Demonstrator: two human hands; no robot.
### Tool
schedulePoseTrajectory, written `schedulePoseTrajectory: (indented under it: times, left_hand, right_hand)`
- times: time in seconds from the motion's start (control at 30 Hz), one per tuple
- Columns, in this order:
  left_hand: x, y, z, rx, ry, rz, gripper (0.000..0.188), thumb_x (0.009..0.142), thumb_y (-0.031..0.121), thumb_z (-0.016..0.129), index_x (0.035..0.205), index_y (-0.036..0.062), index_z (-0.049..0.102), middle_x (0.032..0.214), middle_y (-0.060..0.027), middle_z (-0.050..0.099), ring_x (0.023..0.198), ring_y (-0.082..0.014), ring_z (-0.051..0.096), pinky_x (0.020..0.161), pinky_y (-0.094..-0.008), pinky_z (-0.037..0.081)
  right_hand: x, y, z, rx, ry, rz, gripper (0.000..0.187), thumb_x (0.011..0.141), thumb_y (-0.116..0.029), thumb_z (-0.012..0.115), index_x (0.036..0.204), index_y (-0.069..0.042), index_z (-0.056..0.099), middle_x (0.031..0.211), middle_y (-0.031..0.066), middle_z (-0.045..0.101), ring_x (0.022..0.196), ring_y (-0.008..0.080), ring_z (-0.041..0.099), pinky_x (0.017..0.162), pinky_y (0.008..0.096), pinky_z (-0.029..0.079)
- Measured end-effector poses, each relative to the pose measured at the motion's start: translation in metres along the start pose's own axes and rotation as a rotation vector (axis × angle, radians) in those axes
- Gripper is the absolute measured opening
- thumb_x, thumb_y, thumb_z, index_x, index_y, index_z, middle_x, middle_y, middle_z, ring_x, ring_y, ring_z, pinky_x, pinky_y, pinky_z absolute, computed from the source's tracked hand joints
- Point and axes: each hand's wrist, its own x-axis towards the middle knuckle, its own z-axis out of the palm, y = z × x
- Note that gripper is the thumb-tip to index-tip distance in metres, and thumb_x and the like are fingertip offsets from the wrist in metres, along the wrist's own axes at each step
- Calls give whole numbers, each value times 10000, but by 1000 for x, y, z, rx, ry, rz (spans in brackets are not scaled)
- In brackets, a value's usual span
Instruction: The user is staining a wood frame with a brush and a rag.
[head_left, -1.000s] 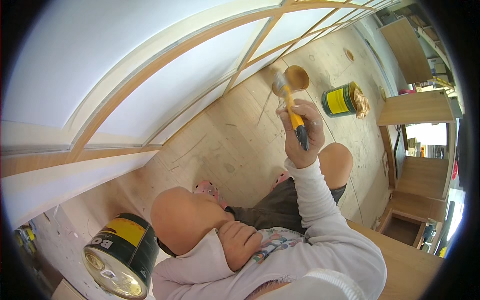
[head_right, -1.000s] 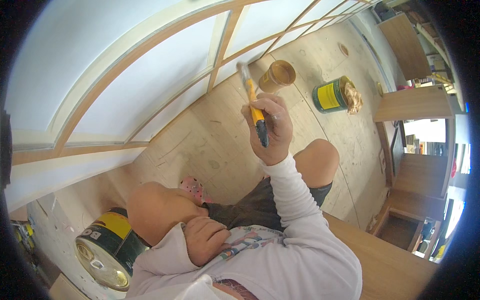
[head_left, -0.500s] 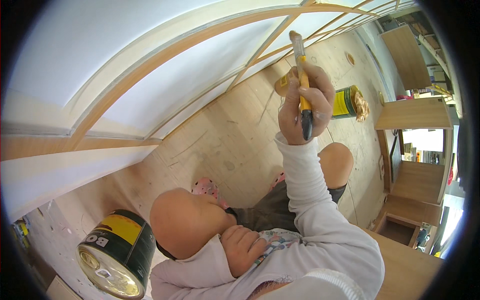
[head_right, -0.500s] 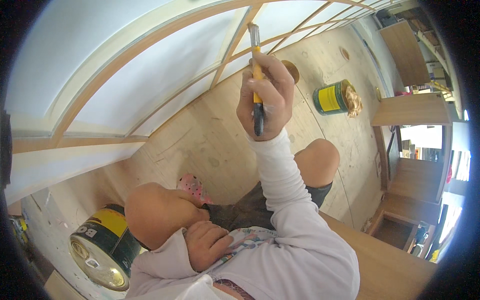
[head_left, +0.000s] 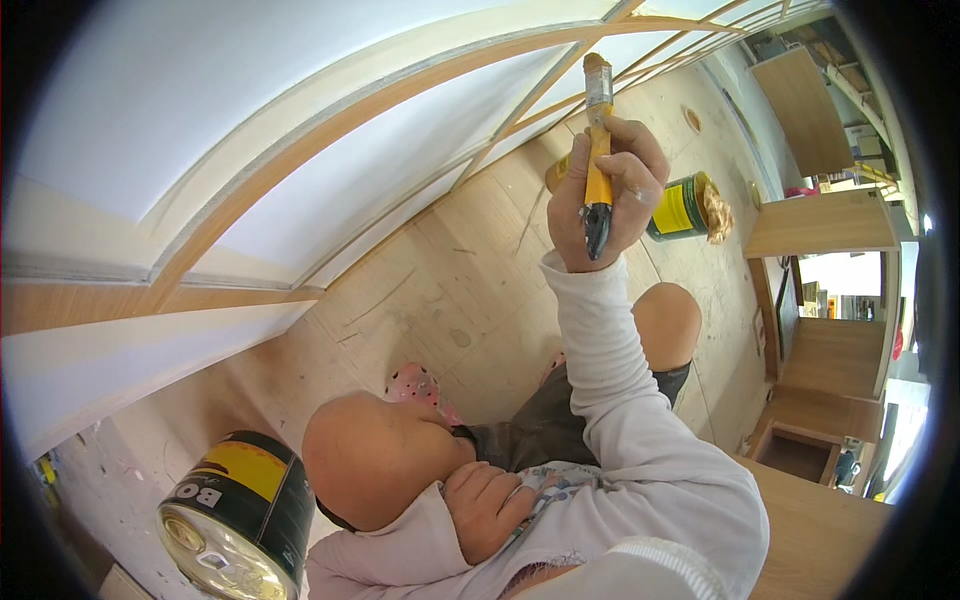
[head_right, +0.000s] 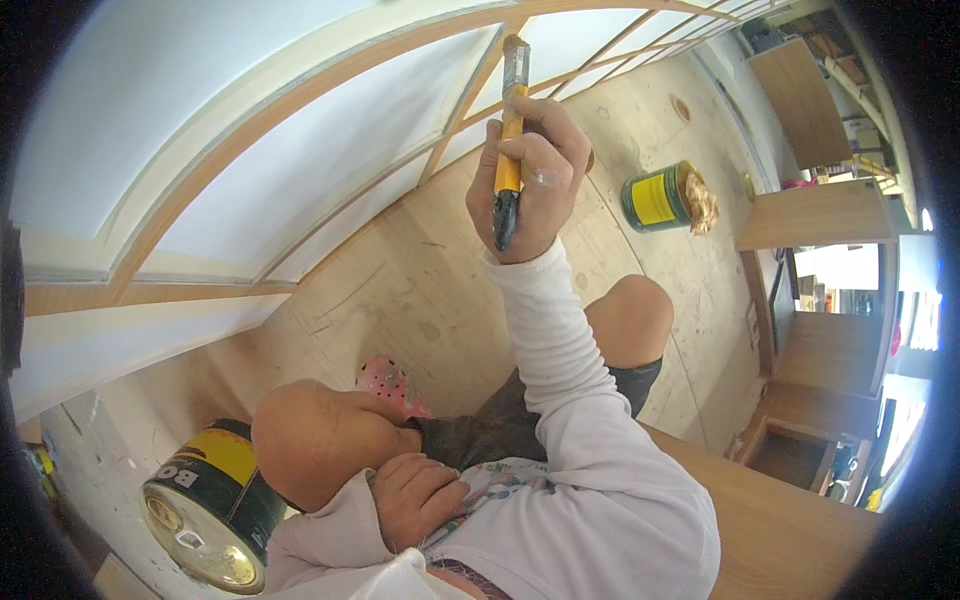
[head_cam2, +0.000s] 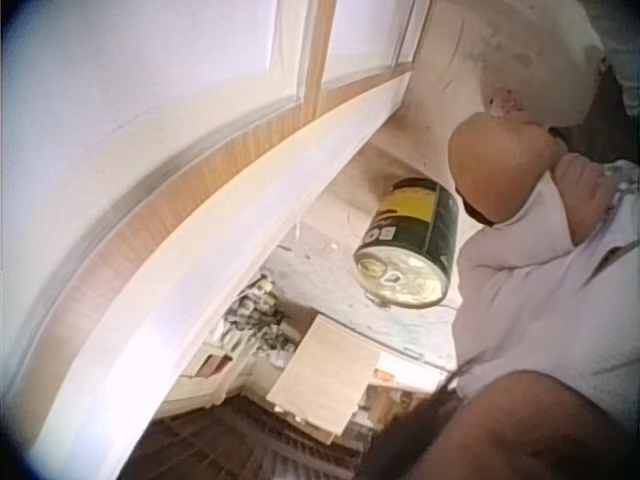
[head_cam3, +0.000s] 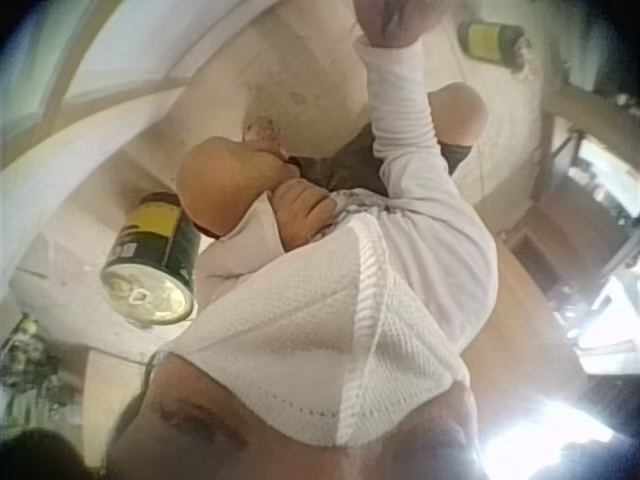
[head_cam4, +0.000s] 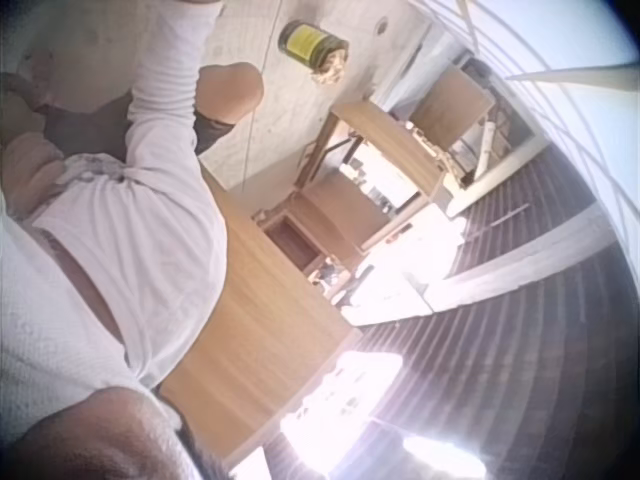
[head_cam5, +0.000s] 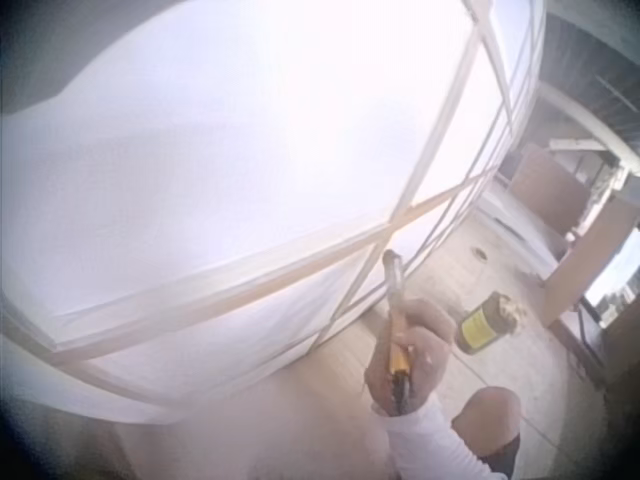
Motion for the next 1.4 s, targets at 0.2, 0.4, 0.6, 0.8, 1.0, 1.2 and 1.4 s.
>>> schedulePoseTrajectory:
  times: [0.2, 0.4, 0.6, 0.8, 1.0, 1.2, 1.4]
  left_hand:
    - [1, 0, 2, 19, 48, 9, 212, 681, 162, 587, 869, 64, 597, 846, -93, 589, 772, -236, 579, 741, -372, 468]
    - [-2, -1, 0, 6, -1, -2, 302, 678, 243, 654, 917, 61, 618, 902, -100, 620, 825, -266, 609, 762, -407, 487]
    - [-3, 0, -1, 12, 21, -31, 298, 657, 235, 655, 906, 73, 626, 895, -96, 623, 827, -261, 613, 773, -411, 490]
    - [-1, -2, -1, 5, 65, -6, 232, 688, 164, 598, 894, 58, 605, 863, -94, 593, 787, -238, 587, 755, -390, 473]
    - [-1, -3, -1, -14, 90, -13, 213, 688, 156, 598, 876, 57, 620, 859, -91, 593, 771, -241, 587, 746, -389, 474]
    - [-2, -3, -7, -25, 27, -29, 304, 660, 203, 669, 920, 53, 621, 900, -103, 621, 836, -266, 607, 777, -412, 484]
    - [-1, -3, -8, -9, 45, -9, 315, 663, 209, 678, 933, 54, 624, 909, -104, 626, 836, -272, 612, 777, -419, 488]
  right_hand:
    - [4, -3, 9, 12, -24, 14, 322, 798, 61, 617, 934, -77, 360, 1034, 153, 497, 898, 198, 539, 734, 272, 474]
    - [8, -5, 10, -87, -48, -14, 289, 797, 27, 631, 911, -58, 380, 1016, 156, 503, 916, 229, 514, 756, 296, 451]
    - [12, -5, 15, -90, -60, -9, 263, 795, 25, 632, 891, -47, 397, 1020, 156, 502, 935, 233, 499, 756, 299, 449]
    - [16, -5, 20, -45, -50, -9, 259, 800, 34, 626, 893, -55, 401, 1031, 149, 485, 920, 215, 500, 748, 286, 455]
    - [16, -5, 24, -34, -12, -17, 268, 802, 40, 622, 901, -63, 395, 1031, 141, 470, 907, 206, 505, 743, 280, 455]
    - [7, -7, 18, -66, -61, 17, 276, 805, 35, 623, 911, -62, 388, 1037, 150, 478, 908, 208, 513, 758, 283, 460]
    - [3, -2, 20, 155, 55, 67, 273, 702, 115, 642, 819, -52, 460, 1040, 154, 507, 851, 254, 539, 719, 314, 464]
